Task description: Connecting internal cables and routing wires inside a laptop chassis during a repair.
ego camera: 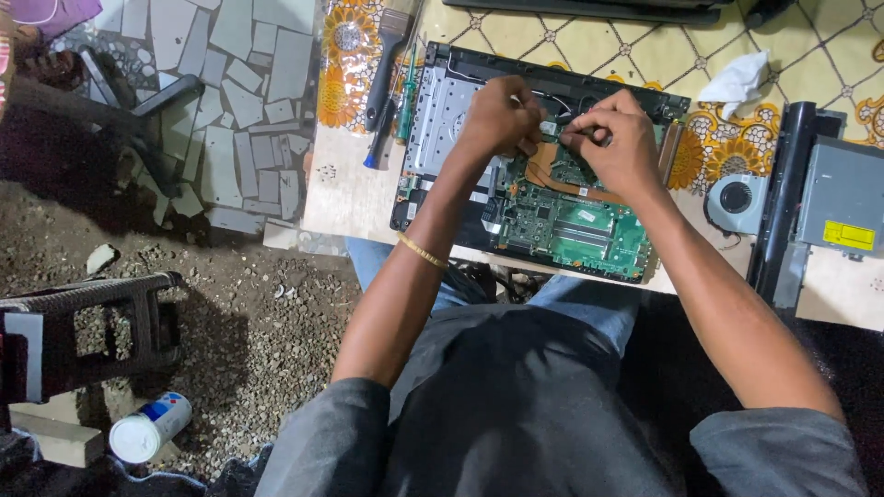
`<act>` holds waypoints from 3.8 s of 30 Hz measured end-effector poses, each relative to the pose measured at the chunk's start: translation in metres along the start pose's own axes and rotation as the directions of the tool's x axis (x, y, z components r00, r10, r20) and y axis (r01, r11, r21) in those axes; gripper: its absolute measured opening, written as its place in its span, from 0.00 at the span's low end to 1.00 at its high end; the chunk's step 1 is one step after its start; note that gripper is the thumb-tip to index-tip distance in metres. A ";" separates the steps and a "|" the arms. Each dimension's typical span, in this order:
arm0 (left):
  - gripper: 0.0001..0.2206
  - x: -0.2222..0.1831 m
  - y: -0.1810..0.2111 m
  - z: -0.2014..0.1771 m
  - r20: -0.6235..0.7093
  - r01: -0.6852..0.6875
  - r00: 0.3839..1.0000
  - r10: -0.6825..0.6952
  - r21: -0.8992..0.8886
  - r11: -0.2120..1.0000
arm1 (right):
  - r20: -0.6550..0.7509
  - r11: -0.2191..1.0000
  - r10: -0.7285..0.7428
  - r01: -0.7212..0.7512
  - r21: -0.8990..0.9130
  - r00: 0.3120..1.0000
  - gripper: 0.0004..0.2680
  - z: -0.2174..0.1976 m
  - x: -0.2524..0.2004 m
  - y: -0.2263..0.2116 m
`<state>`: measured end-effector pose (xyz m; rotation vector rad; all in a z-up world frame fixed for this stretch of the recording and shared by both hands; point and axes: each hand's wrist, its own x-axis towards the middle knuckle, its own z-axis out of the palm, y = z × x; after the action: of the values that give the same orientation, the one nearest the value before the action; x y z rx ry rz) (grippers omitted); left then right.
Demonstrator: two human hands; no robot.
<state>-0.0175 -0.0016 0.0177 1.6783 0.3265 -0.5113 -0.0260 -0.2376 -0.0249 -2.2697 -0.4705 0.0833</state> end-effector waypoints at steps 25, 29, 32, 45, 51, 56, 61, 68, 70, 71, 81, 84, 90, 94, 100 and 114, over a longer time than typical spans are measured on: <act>0.06 0.052 -0.021 0.019 -0.023 -0.173 0.969 0.246 0.649 0.741 | 0.071 0.990 0.009 0.001 -0.139 0.997 0.04 -0.005 0.018 -0.009; 0.06 0.050 -0.020 0.020 -0.043 -0.171 0.964 0.263 0.658 0.733 | 0.073 0.990 -0.012 0.022 -0.140 0.997 0.04 -0.003 0.019 -0.008; 0.06 0.051 -0.019 0.023 -0.048 -0.147 0.969 0.243 0.677 0.721 | 0.078 0.990 -0.002 0.012 -0.137 0.997 0.04 -0.003 0.019 -0.008; 0.06 0.056 -0.035 0.018 -0.096 -0.247 0.916 0.390 0.630 0.736 | -0.064 0.979 -0.183 0.188 0.075 0.981 0.07 -0.003 -0.001 0.006; 0.06 0.035 -0.039 0.006 -0.032 -0.369 0.891 0.453 0.531 0.763 | -0.045 0.982 -0.107 0.113 0.154 0.993 0.08 -0.016 -0.009 -0.011; 0.07 0.031 -0.038 0.004 -0.012 -0.379 0.898 0.441 0.488 0.786 | -0.005 0.990 -0.128 0.129 0.065 0.992 0.06 -0.026 -0.007 -0.001; 0.08 0.034 -0.036 0.001 0.006 -0.375 0.907 0.421 0.471 0.799 | 0.049 0.996 -0.079 0.077 0.040 0.996 0.07 -0.037 0.006 -0.013; 0.03 0.039 -0.041 -0.001 0.069 -0.312 0.943 0.326 0.525 0.792 | 0.261 0.997 -0.083 0.079 0.022 0.962 0.04 -0.052 0.031 -0.029; 0.04 0.040 -0.043 -0.001 0.069 -0.312 0.944 0.323 0.508 0.803 | 0.296 0.998 -0.064 0.067 0.001 0.953 0.03 -0.052 0.035 -0.032; 0.04 0.041 -0.044 -0.001 0.063 -0.308 0.945 0.322 0.513 0.801 | 0.310 0.998 -0.053 0.057 -0.003 0.949 0.03 -0.051 0.035 -0.031; 0.02 0.037 -0.033 0.005 0.024 -0.268 0.952 0.304 0.542 0.797 | 0.295 0.998 -0.062 0.056 0.029 0.954 0.02 -0.038 0.032 -0.009; 0.05 0.037 -0.024 0.006 0.039 -0.201 0.976 0.215 0.543 0.816 | 0.298 0.998 -0.060 0.058 0.014 0.953 0.03 -0.039 0.031 -0.010; 0.07 0.045 -0.029 0.008 0.043 -0.197 0.977 0.209 0.552 0.810 | 0.306 0.998 -0.061 0.063 0.004 0.950 0.03 -0.037 0.034 -0.001; 0.09 0.042 -0.024 0.007 0.045 -0.204 0.976 0.212 0.523 0.827 | 0.298 0.997 -0.065 0.073 -0.018 0.952 0.03 -0.036 0.034 0.001; 0.11 0.041 -0.023 0.012 0.045 -0.184 0.981 0.191 0.551 0.814 | 0.292 0.996 -0.077 0.086 -0.019 0.953 0.04 -0.031 0.034 0.009; 0.11 0.041 -0.018 0.018 -0.043 -0.145 0.973 0.227 0.651 0.745 | 0.287 0.989 -0.035 0.074 -0.126 0.957 0.05 -0.029 0.037 0.001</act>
<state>0.0061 -0.0187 -0.0208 2.3983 0.0538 -0.3904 0.0148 -0.2458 -0.0024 -2.3867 -0.7085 0.3636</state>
